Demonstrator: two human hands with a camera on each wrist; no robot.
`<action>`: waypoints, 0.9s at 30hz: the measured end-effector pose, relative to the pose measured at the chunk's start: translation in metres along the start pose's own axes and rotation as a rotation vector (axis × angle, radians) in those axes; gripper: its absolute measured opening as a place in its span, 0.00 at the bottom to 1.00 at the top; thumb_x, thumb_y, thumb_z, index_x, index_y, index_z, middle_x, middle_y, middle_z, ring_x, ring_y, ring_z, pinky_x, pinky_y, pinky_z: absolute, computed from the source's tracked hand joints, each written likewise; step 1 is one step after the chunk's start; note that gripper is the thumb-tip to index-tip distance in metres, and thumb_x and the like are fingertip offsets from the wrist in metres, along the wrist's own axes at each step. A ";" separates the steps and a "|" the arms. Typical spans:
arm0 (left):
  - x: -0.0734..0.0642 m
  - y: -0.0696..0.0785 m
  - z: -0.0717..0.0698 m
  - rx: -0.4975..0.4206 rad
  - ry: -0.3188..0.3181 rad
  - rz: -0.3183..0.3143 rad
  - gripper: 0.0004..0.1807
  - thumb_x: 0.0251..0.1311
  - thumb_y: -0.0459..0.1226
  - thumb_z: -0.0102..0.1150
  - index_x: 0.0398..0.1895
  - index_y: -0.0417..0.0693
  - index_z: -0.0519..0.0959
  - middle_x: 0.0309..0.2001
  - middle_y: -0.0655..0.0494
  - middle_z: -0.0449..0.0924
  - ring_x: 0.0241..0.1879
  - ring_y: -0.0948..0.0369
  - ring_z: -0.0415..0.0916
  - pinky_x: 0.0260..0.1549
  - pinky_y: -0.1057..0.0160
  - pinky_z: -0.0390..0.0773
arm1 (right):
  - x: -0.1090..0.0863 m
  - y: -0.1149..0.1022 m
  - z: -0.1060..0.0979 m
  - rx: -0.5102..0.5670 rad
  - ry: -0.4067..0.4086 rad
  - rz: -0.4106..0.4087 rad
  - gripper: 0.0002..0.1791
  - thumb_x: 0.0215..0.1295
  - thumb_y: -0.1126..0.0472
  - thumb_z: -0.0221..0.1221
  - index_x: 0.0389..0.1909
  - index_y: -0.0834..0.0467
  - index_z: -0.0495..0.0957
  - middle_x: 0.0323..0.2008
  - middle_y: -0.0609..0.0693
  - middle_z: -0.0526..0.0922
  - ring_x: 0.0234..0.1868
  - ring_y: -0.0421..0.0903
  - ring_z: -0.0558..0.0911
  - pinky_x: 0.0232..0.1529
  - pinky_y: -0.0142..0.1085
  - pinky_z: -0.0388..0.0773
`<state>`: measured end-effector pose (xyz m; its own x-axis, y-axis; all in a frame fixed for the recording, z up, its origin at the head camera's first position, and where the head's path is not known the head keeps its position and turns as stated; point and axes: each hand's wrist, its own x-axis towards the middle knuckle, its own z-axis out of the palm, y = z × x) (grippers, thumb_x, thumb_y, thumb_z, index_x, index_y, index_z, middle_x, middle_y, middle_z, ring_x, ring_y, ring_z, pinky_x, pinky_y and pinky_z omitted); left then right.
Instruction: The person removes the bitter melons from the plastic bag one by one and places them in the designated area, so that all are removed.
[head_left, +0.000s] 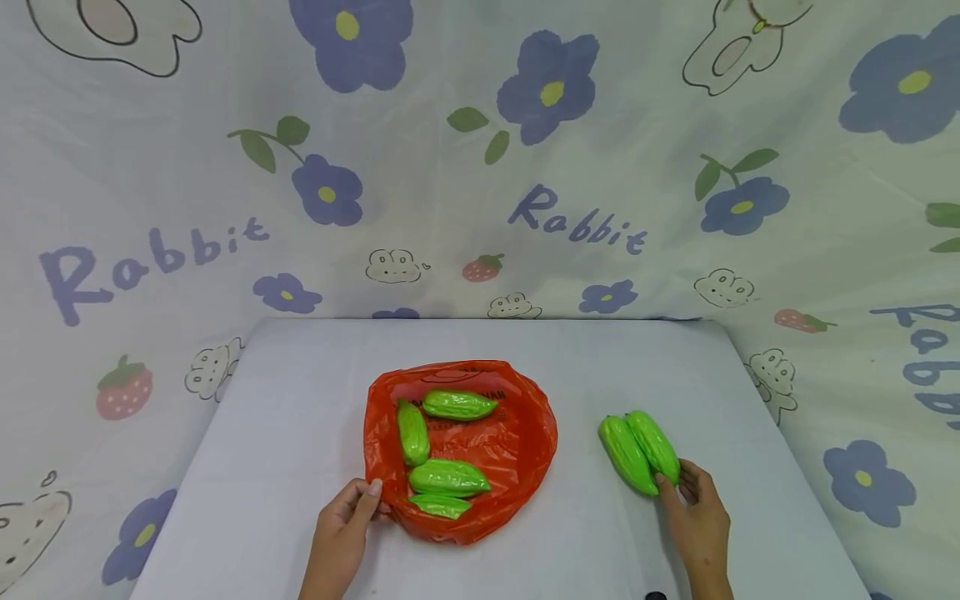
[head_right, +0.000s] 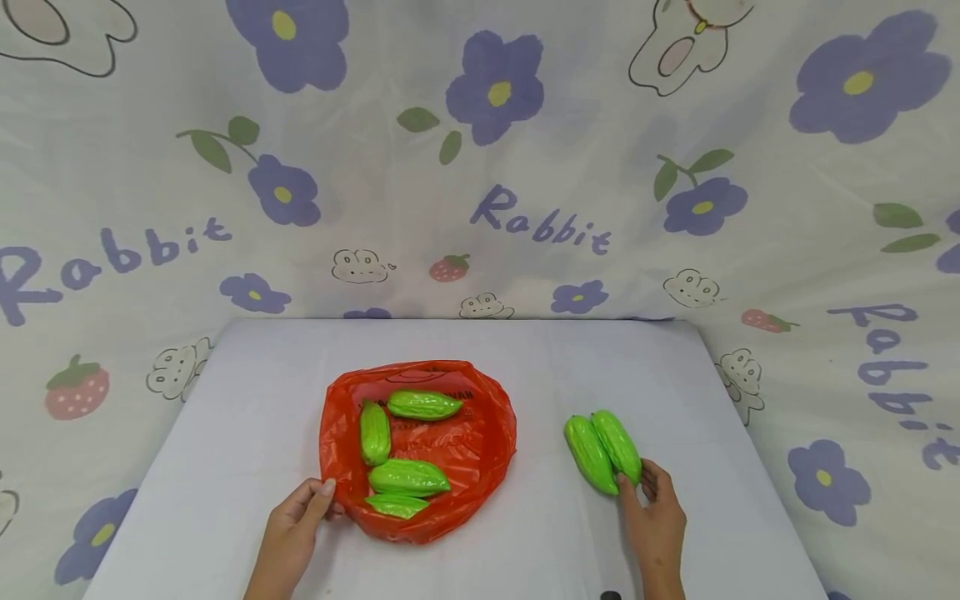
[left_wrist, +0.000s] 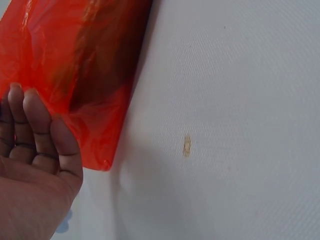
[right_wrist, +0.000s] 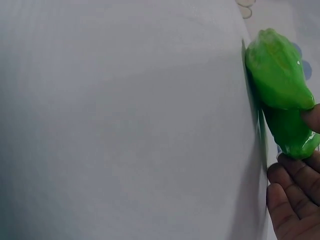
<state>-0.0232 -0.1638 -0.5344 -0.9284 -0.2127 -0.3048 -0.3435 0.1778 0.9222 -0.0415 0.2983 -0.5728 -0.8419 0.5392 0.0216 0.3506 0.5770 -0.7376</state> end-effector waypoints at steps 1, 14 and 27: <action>0.000 0.000 0.000 -0.002 -0.003 -0.004 0.22 0.79 0.52 0.53 0.40 0.41 0.79 0.35 0.51 0.81 0.39 0.56 0.76 0.37 0.64 0.77 | 0.000 0.000 0.000 0.000 -0.003 -0.001 0.29 0.75 0.56 0.64 0.69 0.66 0.69 0.60 0.68 0.79 0.64 0.65 0.78 0.63 0.53 0.74; 0.001 -0.003 -0.002 -0.003 -0.011 -0.011 0.22 0.80 0.51 0.53 0.40 0.41 0.79 0.36 0.51 0.81 0.39 0.56 0.76 0.36 0.64 0.77 | 0.000 0.000 0.001 0.004 -0.004 -0.015 0.31 0.74 0.56 0.65 0.69 0.68 0.68 0.60 0.70 0.78 0.64 0.67 0.76 0.63 0.53 0.74; -0.001 0.000 -0.001 -0.012 -0.004 0.010 0.22 0.79 0.52 0.53 0.40 0.41 0.79 0.35 0.51 0.81 0.39 0.56 0.77 0.36 0.64 0.78 | 0.001 -0.001 -0.002 -0.005 -0.018 0.000 0.30 0.74 0.55 0.64 0.70 0.66 0.69 0.61 0.68 0.78 0.64 0.63 0.78 0.62 0.27 0.74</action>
<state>-0.0218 -0.1646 -0.5342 -0.9322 -0.2074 -0.2965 -0.3326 0.1685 0.9279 -0.0415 0.2995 -0.5702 -0.8492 0.5280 0.0088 0.3531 0.5800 -0.7342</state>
